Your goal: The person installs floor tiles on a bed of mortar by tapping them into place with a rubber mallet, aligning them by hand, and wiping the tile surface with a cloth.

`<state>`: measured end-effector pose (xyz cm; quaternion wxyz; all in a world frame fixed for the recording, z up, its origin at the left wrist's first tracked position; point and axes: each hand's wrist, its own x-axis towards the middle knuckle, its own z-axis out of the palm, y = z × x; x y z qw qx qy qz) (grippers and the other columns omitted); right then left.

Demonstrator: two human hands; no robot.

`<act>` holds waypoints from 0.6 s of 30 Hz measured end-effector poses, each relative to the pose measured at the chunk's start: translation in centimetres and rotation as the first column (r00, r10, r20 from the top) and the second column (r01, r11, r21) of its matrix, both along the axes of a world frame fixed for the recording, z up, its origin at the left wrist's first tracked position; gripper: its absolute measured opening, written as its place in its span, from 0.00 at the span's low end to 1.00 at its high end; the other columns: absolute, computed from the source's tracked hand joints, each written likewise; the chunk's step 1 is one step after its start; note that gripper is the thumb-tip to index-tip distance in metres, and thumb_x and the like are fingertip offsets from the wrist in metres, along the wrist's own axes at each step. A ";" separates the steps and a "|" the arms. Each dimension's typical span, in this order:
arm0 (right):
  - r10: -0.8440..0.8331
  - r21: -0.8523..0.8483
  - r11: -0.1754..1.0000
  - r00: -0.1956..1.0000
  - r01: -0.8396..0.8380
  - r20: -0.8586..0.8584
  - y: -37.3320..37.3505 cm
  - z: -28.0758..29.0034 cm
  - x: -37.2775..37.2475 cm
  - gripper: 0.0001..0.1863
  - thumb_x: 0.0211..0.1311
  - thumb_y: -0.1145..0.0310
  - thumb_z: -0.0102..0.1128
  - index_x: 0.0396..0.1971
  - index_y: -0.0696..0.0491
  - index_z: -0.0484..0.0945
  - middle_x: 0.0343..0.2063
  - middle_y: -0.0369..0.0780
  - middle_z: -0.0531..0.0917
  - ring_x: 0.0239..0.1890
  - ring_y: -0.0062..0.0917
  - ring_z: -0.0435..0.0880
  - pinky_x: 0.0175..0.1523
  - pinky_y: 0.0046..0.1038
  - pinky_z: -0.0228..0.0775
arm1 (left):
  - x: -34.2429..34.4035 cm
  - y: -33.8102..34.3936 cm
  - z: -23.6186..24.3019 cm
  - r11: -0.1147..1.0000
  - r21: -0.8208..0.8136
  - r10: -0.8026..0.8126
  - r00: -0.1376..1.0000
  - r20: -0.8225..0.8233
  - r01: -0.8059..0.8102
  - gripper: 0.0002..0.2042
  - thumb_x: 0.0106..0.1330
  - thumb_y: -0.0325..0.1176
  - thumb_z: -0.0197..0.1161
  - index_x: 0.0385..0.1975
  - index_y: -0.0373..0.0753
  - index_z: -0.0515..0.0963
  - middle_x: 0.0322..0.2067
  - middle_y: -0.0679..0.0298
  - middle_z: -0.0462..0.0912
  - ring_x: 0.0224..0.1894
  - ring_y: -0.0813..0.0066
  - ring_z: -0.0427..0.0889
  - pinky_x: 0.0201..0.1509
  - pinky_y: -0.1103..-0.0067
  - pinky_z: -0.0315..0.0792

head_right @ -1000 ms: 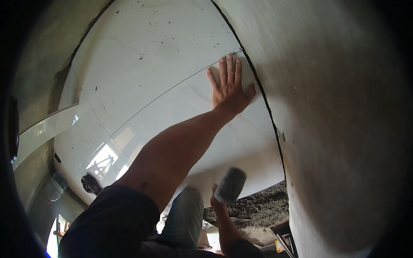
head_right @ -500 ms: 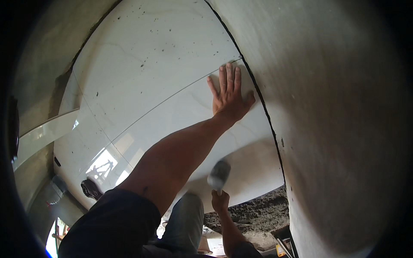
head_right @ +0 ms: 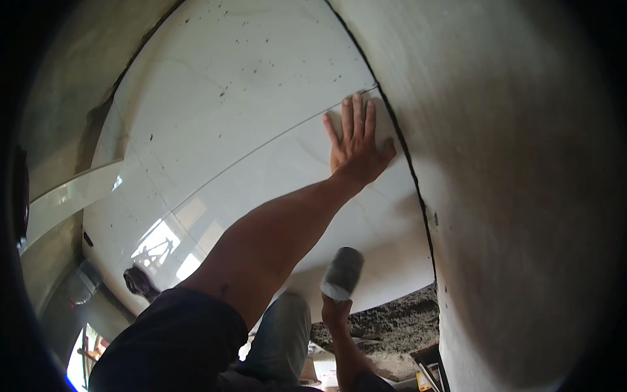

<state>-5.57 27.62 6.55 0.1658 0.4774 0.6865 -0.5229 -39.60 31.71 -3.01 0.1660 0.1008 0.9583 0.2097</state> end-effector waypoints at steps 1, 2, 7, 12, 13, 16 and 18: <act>0.363 0.215 0.908 0.932 -0.359 0.021 0.7 -2.0 4.1 0.11 0.57 0.67 0.56 0.22 0.59 0.73 0.18 0.39 0.74 0.23 0.19 0.71 0.29 0.32 0.62 | 1.2 0.8 0.9 0.999 0.034 -0.009 0.999 -0.036 0.010 0.42 0.63 0.59 0.46 0.71 0.41 0.43 0.73 0.57 0.34 0.74 0.60 0.29 0.70 0.48 0.25; 0.637 0.442 0.654 0.762 -0.613 0.115 1.3 -4.5 8.3 0.10 0.56 0.67 0.56 0.23 0.59 0.74 0.18 0.39 0.74 0.24 0.18 0.71 0.29 0.31 0.63 | 1.0 1.0 1.1 0.999 0.037 -0.012 0.999 -0.047 0.014 0.42 0.63 0.59 0.46 0.71 0.41 0.43 0.73 0.57 0.34 0.74 0.60 0.29 0.70 0.48 0.25; 0.117 0.016 0.993 0.990 -0.118 0.076 0.5 -5.5 6.9 0.11 0.57 0.68 0.58 0.24 0.60 0.74 0.19 0.38 0.77 0.25 0.20 0.72 0.30 0.30 0.64 | 1.2 0.9 0.8 0.999 0.046 -0.006 1.000 -0.031 0.008 0.42 0.63 0.58 0.47 0.71 0.40 0.44 0.73 0.57 0.34 0.74 0.60 0.29 0.70 0.47 0.24; 0.066 0.092 0.993 0.990 -0.078 0.128 0.9 -4.3 3.7 0.11 0.58 0.67 0.59 0.31 0.62 0.77 0.22 0.38 0.79 0.27 0.21 0.72 0.34 0.29 0.66 | 1.7 0.1 0.1 0.998 0.051 0.031 0.999 0.037 -0.033 0.43 0.60 0.58 0.50 0.71 0.40 0.46 0.72 0.56 0.37 0.74 0.59 0.32 0.70 0.47 0.27; 0.024 0.134 0.990 0.978 -0.052 0.207 0.7 -5.4 2.3 0.18 0.61 0.59 0.56 0.31 0.63 0.78 0.23 0.54 0.81 0.30 0.51 0.81 0.34 0.37 0.70 | 1.6 0.3 -0.1 0.997 0.069 0.043 0.999 -0.029 -0.041 0.43 0.60 0.58 0.50 0.71 0.40 0.47 0.72 0.55 0.39 0.74 0.59 0.34 0.70 0.46 0.28; 0.090 0.362 0.920 0.981 -0.149 0.174 0.7 -7.2 3.5 0.22 0.61 0.55 0.57 0.34 0.64 0.78 0.26 0.56 0.81 0.33 0.52 0.82 0.36 0.42 0.71 | 1.3 0.0 -0.6 0.994 0.094 0.070 0.991 -0.117 -0.059 0.42 0.59 0.58 0.51 0.70 0.40 0.50 0.72 0.54 0.42 0.74 0.57 0.38 0.70 0.47 0.33; 0.143 0.459 0.857 0.963 -0.236 0.229 1.3 -10.2 7.6 0.27 0.60 0.50 0.58 0.35 0.65 0.78 0.26 0.56 0.82 0.33 0.53 0.82 0.37 0.46 0.71 | 1.4 1.0 0.0 0.991 0.121 0.070 0.981 -0.182 -0.049 0.42 0.59 0.57 0.51 0.70 0.39 0.50 0.71 0.54 0.43 0.74 0.56 0.38 0.70 0.47 0.34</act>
